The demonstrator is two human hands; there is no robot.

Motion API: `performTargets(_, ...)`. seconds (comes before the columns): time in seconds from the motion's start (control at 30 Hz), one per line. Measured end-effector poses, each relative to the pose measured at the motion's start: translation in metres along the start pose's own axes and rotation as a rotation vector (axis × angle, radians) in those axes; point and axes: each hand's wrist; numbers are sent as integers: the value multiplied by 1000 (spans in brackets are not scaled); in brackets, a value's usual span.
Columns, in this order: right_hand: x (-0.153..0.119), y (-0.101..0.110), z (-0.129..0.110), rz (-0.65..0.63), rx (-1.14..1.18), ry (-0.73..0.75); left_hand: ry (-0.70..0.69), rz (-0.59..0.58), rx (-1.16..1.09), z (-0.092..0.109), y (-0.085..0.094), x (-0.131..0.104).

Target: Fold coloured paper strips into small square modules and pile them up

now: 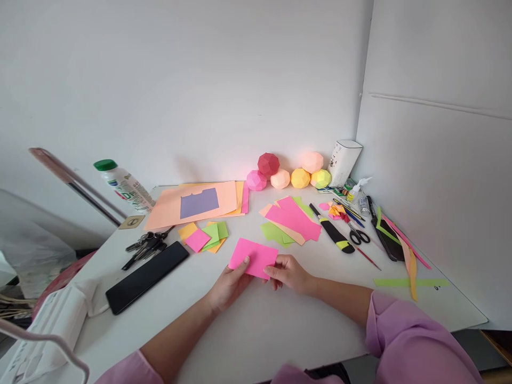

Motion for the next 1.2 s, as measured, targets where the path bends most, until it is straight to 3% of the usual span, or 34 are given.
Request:
performTargets(0.13,-5,-3,8,6,-137,84,55,170,-16,-3,4,0)
performTargets(0.27,-4,4,16,166,-400,378,95,296,-31,-4,16,3)
performTargets(0.4,3,13,17,303,-779,810,186,208,-13,-2,20,3)
performTargets(0.53,5,15,11,247,-884,1005,248,72,39,-1,17,0)
performTargets(0.7,3,12,5,177,-778,1001,284,-82,144,1,18,0)
performTargets(0.83,2,9,5,179,-674,923,290,-135,218,3,19,0)
performTargets(1.07,0,5,-2,344,-548,630,323,-286,378,4,17,-3)
performTargets(1.2,0,4,-2,224,-455,501,330,-377,420,6,14,-4)
Point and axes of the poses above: each hand's wrist, its own x-axis towards the middle knuckle, its own y-axis out of the back of the hand, z = x × y, and after that the axes turned 6 degrees about -y, right-handed
